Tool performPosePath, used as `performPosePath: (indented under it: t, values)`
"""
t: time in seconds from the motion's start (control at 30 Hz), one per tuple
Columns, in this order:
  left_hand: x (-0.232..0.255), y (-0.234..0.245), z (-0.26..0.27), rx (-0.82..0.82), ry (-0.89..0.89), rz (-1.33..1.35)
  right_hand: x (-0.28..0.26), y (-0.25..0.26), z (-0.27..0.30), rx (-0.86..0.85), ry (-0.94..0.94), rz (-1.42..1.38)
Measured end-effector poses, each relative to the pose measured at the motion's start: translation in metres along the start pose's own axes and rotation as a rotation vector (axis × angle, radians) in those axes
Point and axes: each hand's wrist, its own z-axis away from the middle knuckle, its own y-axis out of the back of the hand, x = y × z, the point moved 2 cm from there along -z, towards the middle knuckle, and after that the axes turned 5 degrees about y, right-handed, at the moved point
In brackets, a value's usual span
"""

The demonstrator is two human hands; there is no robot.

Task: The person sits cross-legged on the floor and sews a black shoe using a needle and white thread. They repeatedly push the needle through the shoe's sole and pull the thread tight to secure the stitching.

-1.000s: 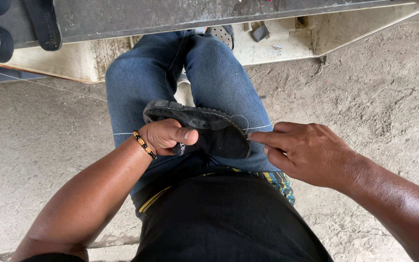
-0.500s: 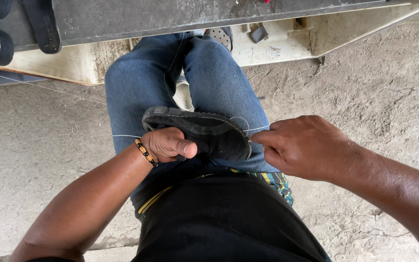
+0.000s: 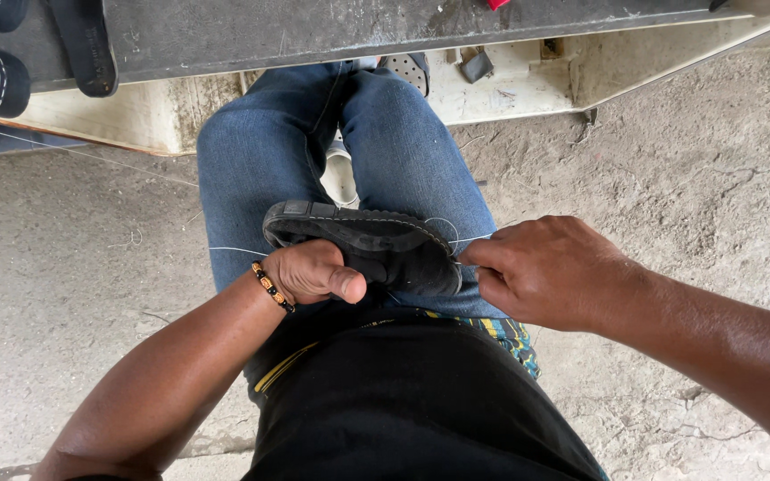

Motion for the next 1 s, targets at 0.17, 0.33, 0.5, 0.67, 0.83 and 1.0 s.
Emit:
performPosePath:
  t: [0.17, 0.33, 0.5, 0.67, 0.83, 1.0]
  values:
    - [0.004, -0.006, -0.004, -0.001, -0.019, -0.014, 0.008, -0.006, -0.007, 0.019, -0.058, -0.171]
    - [0.003, -0.004, -0.003, 0.052, -0.004, -0.006, 0.003, -0.017, -0.011, 0.019, -0.05, -0.165]
    - [-0.001, 0.003, 0.0, 0.029, -0.021, -0.016, 0.002, -0.024, -0.014, 0.123, 0.091, 0.1]
    - [-0.005, 0.011, -0.002, 0.049, -0.027, -0.025, 0.005, -0.034, -0.016, 0.179, 0.122, 0.123]
    - [0.002, 0.0, -0.002, 0.049, -0.032, 0.012, 0.004, -0.034, -0.021, 0.181, 0.161, 0.184]
    - [0.003, -0.005, 0.0, 0.076, -0.019, 0.113, 0.006, -0.018, -0.027, 0.056, 0.127, -0.024]
